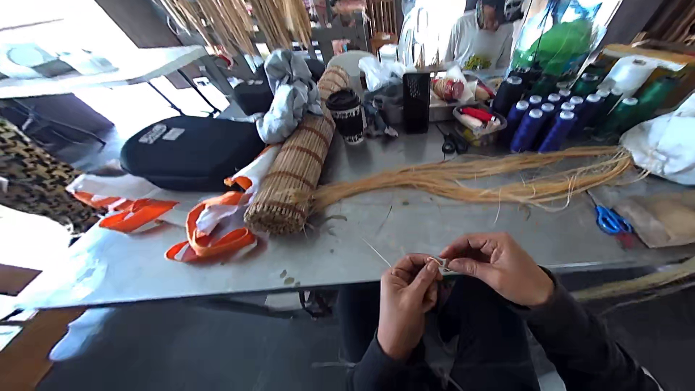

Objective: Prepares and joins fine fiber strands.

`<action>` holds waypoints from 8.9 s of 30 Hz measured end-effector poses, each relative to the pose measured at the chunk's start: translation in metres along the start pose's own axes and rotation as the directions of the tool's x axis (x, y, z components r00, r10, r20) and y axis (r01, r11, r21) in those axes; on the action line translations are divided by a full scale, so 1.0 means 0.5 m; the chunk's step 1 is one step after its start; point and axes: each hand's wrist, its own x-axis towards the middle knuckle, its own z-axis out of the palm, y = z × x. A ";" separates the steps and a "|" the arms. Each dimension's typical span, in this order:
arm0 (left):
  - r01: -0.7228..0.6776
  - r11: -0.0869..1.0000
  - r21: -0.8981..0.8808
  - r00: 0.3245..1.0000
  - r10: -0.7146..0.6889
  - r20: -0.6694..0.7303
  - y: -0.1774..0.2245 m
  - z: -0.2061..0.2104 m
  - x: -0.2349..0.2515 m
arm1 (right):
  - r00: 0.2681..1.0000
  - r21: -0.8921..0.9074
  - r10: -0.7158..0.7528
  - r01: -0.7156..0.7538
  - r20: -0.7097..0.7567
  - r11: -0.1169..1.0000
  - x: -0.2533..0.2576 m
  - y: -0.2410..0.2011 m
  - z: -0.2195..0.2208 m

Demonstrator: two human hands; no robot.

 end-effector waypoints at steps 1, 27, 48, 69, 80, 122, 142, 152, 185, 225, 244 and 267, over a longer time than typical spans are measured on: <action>0.025 1.000 0.002 1.000 -0.025 -0.011 -0.014 -0.003 -0.021 | 1.000 0.001 -0.005 0.005 -0.004 1.000 -0.027 0.012 0.018; 0.058 0.907 0.418 0.998 -0.055 -0.018 -0.144 -0.041 -0.216 | 0.969 -0.068 0.054 -0.073 -0.242 0.995 -0.268 0.125 0.150; 0.199 0.878 0.436 0.970 -0.239 0.039 -0.150 -0.063 -0.192 | 0.945 0.180 0.256 -0.222 -0.201 0.958 -0.273 0.135 0.127; 0.278 0.918 0.281 0.959 -0.284 -0.022 -0.158 -0.054 -0.189 | 0.922 0.184 0.355 -0.326 -0.156 0.927 -0.281 0.140 0.120; 0.199 0.904 0.379 0.975 -0.221 0.017 -0.170 -0.064 -0.189 | 0.922 0.124 0.360 -0.344 -0.145 0.931 -0.281 0.142 0.115; 0.013 0.978 0.209 0.997 -0.029 0.077 -0.171 -0.058 -0.188 | 0.898 0.595 0.418 -0.263 -0.138 0.760 -0.258 0.182 0.153; 0.257 0.959 0.123 0.963 -0.264 0.046 -0.145 -0.085 -0.182 | 0.990 0.360 0.131 -0.105 -0.048 0.927 -0.258 0.212 0.172; 0.326 0.928 0.181 0.902 -0.362 0.235 -0.130 -0.112 -0.166 | 0.971 0.491 0.229 -0.232 0.068 0.840 -0.258 0.187 0.110; 0.349 0.936 0.042 0.933 -0.351 0.074 -0.135 -0.047 -0.174 | 0.891 0.409 0.203 -0.021 -0.407 0.912 -0.298 0.159 0.166; -0.188 0.652 0.734 0.970 0.006 0.242 -0.171 -0.069 -0.167 | 0.920 -0.058 0.390 -0.392 -0.037 0.918 -0.272 0.154 0.089; -0.007 0.860 0.511 0.981 -0.093 0.170 -0.193 -0.073 -0.161 | 0.850 0.129 0.524 -0.526 0.053 0.840 -0.248 0.157 0.076; 0.434 0.900 -0.040 0.901 -0.433 0.033 -0.195 -0.067 -0.157 | 0.928 0.227 0.373 -0.368 0.020 0.902 -0.264 0.190 0.109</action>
